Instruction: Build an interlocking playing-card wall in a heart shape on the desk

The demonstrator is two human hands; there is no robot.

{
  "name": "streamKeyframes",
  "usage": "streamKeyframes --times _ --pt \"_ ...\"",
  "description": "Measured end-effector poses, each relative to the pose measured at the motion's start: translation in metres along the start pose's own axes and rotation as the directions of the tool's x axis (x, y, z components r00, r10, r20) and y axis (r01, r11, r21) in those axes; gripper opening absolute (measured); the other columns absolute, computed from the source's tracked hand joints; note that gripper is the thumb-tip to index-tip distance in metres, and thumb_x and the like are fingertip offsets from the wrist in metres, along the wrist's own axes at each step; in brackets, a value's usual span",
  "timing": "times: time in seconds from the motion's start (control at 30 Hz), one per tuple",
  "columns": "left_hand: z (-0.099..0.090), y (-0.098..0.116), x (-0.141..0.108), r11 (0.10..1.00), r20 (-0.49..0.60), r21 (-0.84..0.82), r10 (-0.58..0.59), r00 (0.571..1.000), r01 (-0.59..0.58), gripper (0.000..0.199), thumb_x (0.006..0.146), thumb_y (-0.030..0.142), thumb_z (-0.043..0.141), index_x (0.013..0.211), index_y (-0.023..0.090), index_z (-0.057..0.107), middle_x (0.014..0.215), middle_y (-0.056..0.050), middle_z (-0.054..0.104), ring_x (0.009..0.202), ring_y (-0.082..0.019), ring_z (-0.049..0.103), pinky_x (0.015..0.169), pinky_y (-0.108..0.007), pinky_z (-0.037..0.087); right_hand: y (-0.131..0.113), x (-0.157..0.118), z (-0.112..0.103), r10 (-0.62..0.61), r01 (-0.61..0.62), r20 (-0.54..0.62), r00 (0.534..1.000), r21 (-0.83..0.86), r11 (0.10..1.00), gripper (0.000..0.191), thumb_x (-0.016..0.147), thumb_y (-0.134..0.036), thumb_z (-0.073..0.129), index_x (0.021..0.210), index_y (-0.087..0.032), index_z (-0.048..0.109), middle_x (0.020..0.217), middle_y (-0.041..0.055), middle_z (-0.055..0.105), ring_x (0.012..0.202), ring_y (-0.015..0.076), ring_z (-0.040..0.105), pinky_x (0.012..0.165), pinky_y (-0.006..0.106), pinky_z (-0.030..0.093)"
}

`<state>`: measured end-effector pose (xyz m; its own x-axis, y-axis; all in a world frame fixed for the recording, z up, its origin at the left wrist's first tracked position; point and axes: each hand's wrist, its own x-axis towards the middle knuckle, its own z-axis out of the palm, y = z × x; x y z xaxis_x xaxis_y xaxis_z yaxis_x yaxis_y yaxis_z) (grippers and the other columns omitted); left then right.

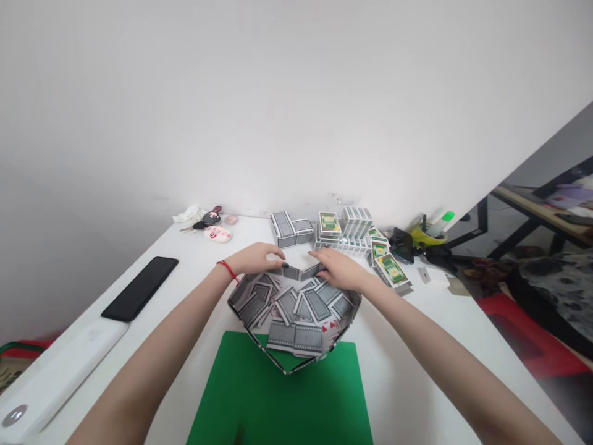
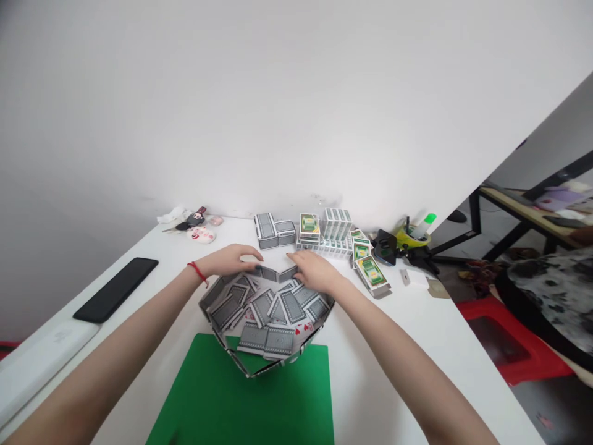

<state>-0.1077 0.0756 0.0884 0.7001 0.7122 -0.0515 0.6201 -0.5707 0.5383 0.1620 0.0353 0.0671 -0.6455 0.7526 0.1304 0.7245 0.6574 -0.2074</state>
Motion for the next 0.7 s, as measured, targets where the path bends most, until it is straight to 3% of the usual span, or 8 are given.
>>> streamKeyframes --times 0.07,0.17,0.27,0.4,0.5,0.7 --pt "-0.006 -0.009 -0.006 0.964 -0.028 -0.264 -0.044 0.999 0.035 0.038 0.086 0.042 0.038 0.100 0.019 0.064 0.109 -0.006 0.064 0.102 -0.020 0.056 0.089 -0.031 0.039 0.013 -0.006 -0.001 0.103 -0.092 -0.073 0.992 0.148 0.985 0.039 0.080 -0.022 0.053 0.119 -0.014 0.052 0.120 0.0136 0.056 0.112 0.0240 0.050 0.097 0.041 0.037" --pt "-0.001 -0.027 -0.015 0.805 0.004 -0.593 -0.030 1.000 0.027 0.035 0.082 0.031 0.040 0.107 0.018 0.062 0.118 -0.007 0.060 0.111 -0.021 0.053 0.094 -0.035 0.037 0.032 -0.015 0.006 0.289 -0.216 -0.110 0.951 0.432 0.876 0.035 0.079 -0.020 0.052 0.113 -0.017 0.057 0.120 0.0108 0.058 0.110 0.0225 0.053 0.097 0.041 0.038" --pt "0.021 -0.043 -0.021 0.641 0.015 -0.767 -0.013 1.000 0.020 0.049 0.063 0.013 0.048 0.110 0.018 0.061 0.119 -0.008 0.060 0.113 -0.023 0.051 0.097 -0.039 0.036 0.039 -0.021 0.018 0.375 -0.271 -0.031 0.926 0.637 0.722 0.042 0.073 -0.013 0.050 0.113 -0.018 0.058 0.122 0.0081 0.057 0.110 0.0209 0.054 0.098 0.038 0.038" --pt "0.049 -0.053 -0.019 0.397 -0.020 -0.917 -0.127 0.992 0.032 0.057 0.051 0.008 0.043 0.103 0.015 0.064 0.109 -0.008 0.066 0.102 -0.024 0.059 0.090 -0.039 0.043 0.034 -0.023 0.031 0.420 -0.319 0.045 0.906 0.726 0.609 0.048 0.064 -0.003 0.041 0.106 -0.017 0.061 0.112 0.0046 0.063 0.104 0.0182 0.056 0.098 0.036 0.037" --pt "0.056 -0.053 -0.015 0.371 -0.039 -0.927 -0.239 0.970 0.054 0.048 0.050 0.009 0.042 0.089 0.013 0.067 0.093 -0.006 0.071 0.088 -0.021 0.063 0.081 -0.035 0.047 0.029 -0.021 0.036 0.443 -0.322 0.045 0.896 0.752 0.575 0.044 0.061 -0.004 0.037 0.097 -0.015 0.062 0.099 0.0037 0.066 0.093 0.0173 0.059 0.091 0.034 0.041" --pt "0.054 -0.047 -0.007 0.449 -0.075 -0.889 -0.334 0.939 0.088 0.038 0.051 0.011 0.041 0.077 0.012 0.068 0.077 -0.004 0.071 0.073 -0.018 0.063 0.070 -0.029 0.048 0.031 -0.018 0.039 0.464 -0.356 0.043 0.885 0.704 0.614 0.034 0.061 -0.005 0.037 0.082 -0.016 0.061 0.084 0.0018 0.066 0.083 0.0171 0.059 0.084 0.032 0.044"
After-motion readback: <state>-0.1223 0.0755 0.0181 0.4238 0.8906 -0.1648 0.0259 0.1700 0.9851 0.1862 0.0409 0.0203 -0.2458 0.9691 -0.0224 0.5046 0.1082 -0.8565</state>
